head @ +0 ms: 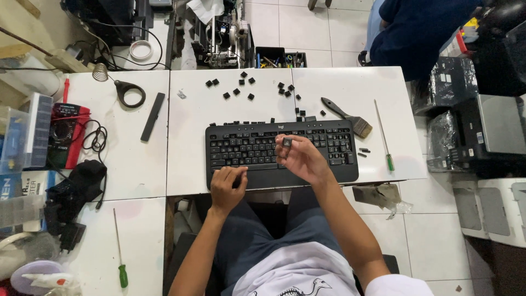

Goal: The person is replacing missing or removed keycaps on a computer keyboard by picking them from a pile and pressing them onto the switches.

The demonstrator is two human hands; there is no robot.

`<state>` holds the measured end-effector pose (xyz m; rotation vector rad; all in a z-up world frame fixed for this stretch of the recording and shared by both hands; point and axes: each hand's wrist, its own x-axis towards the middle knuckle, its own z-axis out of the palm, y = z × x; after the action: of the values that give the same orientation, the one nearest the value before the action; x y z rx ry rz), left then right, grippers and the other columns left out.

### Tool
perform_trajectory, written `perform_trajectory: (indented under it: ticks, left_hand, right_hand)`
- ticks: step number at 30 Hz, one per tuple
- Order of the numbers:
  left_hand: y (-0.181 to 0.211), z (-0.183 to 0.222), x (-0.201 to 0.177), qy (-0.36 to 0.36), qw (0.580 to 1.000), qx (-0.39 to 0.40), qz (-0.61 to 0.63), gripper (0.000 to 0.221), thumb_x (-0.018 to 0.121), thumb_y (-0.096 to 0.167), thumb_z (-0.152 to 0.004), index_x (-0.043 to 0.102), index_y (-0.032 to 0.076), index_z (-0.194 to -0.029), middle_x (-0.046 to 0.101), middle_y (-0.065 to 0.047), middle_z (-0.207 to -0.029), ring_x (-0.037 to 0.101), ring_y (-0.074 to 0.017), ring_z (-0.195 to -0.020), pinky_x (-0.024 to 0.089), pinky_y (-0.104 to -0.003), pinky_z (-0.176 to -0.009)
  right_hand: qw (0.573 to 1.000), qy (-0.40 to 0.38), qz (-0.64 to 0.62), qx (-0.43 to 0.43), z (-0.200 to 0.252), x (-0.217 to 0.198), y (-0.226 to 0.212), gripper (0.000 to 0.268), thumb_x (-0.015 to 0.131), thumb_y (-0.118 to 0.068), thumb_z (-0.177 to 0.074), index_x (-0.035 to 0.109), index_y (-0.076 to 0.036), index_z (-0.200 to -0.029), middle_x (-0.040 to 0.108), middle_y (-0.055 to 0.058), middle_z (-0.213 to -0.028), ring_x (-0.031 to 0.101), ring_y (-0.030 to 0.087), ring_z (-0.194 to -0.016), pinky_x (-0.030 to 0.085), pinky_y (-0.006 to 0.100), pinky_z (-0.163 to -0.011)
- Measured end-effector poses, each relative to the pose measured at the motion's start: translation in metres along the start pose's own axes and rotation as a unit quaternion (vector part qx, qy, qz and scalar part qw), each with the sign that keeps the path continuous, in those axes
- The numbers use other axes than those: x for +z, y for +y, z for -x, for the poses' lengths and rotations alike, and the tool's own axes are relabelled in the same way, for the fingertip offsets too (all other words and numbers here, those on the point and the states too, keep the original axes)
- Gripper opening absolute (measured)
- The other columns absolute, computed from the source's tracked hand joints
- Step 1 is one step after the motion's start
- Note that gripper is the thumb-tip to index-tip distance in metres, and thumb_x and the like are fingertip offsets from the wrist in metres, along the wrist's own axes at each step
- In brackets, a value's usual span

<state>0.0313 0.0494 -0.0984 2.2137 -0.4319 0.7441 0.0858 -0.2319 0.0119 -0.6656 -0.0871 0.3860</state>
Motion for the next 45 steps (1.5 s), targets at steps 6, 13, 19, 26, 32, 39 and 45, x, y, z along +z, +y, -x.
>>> perform_trajectory:
  ticks: [6,13,19,26,32,39,45]
  left_hand:
    - [0.033,0.004,-0.004,0.023,0.982,-0.024,0.186,0.039,0.087,0.012,-0.106,0.084,0.013,-0.144,0.084,-0.004,-0.098,0.073,-0.0213,-0.07,0.06,-0.035,-0.063]
    - [0.057,-0.001,-0.003,-0.002,0.98,0.003,0.2,0.045,0.093,0.012,-0.103,0.088,0.011,-0.148,0.083,-0.005,-0.117,0.077,-0.02,-0.079,0.066,-0.035,-0.07]
    - [0.052,0.006,0.002,-0.021,0.981,-0.01,0.193,0.041,0.094,0.009,-0.101,0.093,0.018,-0.141,0.08,-0.002,-0.112,0.078,-0.0205,-0.079,0.067,-0.036,-0.072]
    - [0.05,-0.011,-0.013,-0.092,0.948,-0.073,0.295,0.028,0.093,0.018,-0.104,0.095,0.015,-0.131,0.078,-0.005,-0.114,0.075,-0.0198,-0.079,0.066,-0.037,-0.073]
    - [0.048,-0.019,-0.027,-0.203,0.868,-0.142,0.43,0.025,0.091,0.022,-0.105,0.093,0.006,-0.125,0.09,-0.013,-0.114,0.08,-0.0192,-0.083,0.068,-0.036,-0.076]
    - [0.016,0.012,-0.014,-0.291,0.745,-0.262,0.54,0.036,0.1,0.009,-0.096,0.092,-0.006,-0.128,0.093,-0.022,-0.101,0.078,-0.0158,-0.082,0.07,-0.035,-0.071]
    - [0.025,0.011,-0.011,-0.272,0.698,-0.297,0.591,0.046,0.095,0.008,-0.102,0.082,-0.008,-0.143,0.091,-0.022,-0.106,0.077,-0.016,-0.084,0.068,-0.035,-0.07]
  right_hand:
    - [0.969,0.091,0.227,-0.022,0.033,-0.019,0.061,0.04,0.086,-0.016,-0.107,0.083,0.007,-0.14,0.081,0.017,-0.102,0.076,0.02,-0.086,0.065,0.034,-0.077]
    - [0.967,0.157,0.197,0.033,0.067,-0.017,0.1,0.038,0.083,-0.006,-0.11,0.08,0.011,-0.143,0.083,0.016,-0.1,0.081,0.02,-0.083,0.067,0.03,-0.072]
    - [0.965,0.18,0.18,0.06,0.079,-0.019,0.108,0.038,0.082,-0.008,-0.112,0.08,0.009,-0.146,0.082,0.015,-0.099,0.082,0.021,-0.083,0.07,0.032,-0.071]
    - [0.959,0.188,0.198,0.075,0.086,-0.002,0.106,0.036,0.086,-0.011,-0.112,0.083,0.007,-0.143,0.082,0.013,-0.099,0.078,0.016,-0.083,0.069,0.03,-0.073]
    - [0.842,0.157,0.513,-0.044,0.092,0.02,0.074,0.036,0.105,-0.026,-0.094,0.094,-0.011,-0.125,0.085,0.005,-0.103,0.078,0.016,-0.085,0.064,0.031,-0.077]
    - [0.702,-0.038,0.689,-0.176,0.097,0.059,0.044,0.034,0.095,-0.008,-0.098,0.092,-0.014,-0.132,0.081,0.01,-0.117,0.077,0.03,-0.089,0.065,0.04,-0.076]
    - [0.626,-0.05,0.744,-0.227,0.09,0.056,0.044,0.04,0.096,-0.015,-0.096,0.091,-0.02,-0.135,0.077,0.005,-0.127,0.073,0.025,-0.091,0.063,0.041,-0.082]
